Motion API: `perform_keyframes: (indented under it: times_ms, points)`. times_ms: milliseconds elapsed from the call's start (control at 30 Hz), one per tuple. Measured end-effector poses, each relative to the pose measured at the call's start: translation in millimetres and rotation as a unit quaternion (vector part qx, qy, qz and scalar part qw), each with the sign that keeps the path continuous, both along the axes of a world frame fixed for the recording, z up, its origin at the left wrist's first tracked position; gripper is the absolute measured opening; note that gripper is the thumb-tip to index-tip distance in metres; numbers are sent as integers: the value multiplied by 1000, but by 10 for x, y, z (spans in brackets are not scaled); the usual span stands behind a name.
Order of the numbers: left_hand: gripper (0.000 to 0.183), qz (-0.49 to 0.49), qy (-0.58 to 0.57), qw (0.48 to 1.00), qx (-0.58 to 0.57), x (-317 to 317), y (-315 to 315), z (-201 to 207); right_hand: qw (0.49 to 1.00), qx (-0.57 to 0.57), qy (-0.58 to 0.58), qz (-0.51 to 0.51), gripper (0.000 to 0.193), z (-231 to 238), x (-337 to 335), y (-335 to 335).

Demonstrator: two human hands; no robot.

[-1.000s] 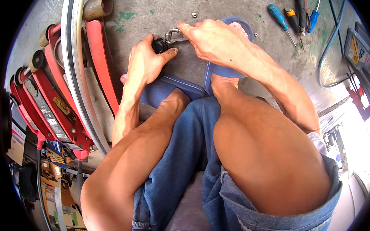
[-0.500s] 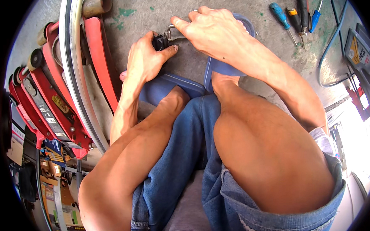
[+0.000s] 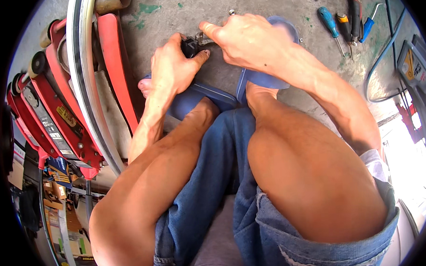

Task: The person holds a black mechanical part and uses a wrench to tighten a nut and washer onto a bolt. They then use a socket wrench to continue tightening the hardware.

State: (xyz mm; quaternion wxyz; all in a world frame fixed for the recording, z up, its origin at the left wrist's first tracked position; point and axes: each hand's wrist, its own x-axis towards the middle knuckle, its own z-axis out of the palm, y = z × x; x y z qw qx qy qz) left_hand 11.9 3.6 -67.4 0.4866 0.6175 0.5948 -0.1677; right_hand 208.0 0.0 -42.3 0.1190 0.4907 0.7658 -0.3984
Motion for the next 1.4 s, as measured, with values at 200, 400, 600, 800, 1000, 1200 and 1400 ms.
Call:
perform_keyframes:
  times_ms: [200,400,600,800,1000,1200,1400]
  points:
    - [57,4,4,1000,16,-26,-100,-88,920,-189,131,-317,24,-58,-209,-107]
    - [57,-1,-3,1000,16,-14,-74,-75,772,-416,139,-459,31,175,-241,46]
    - [51,-8,-6,998,69,3,-131,-62,600,-434,213,-637,21,183,-526,-9]
    - [58,0,-37,995,90,-35,-127,-144,589,-400,226,-664,29,95,-619,-28]
    - [57,-1,11,999,49,35,-93,-55,629,-401,225,-627,23,199,-454,118]
    - [60,14,39,999,30,15,-62,-10,889,-247,161,-351,41,-148,112,149]
    - [59,15,43,999,25,62,-89,-13,958,-162,135,-194,36,-295,202,-54]
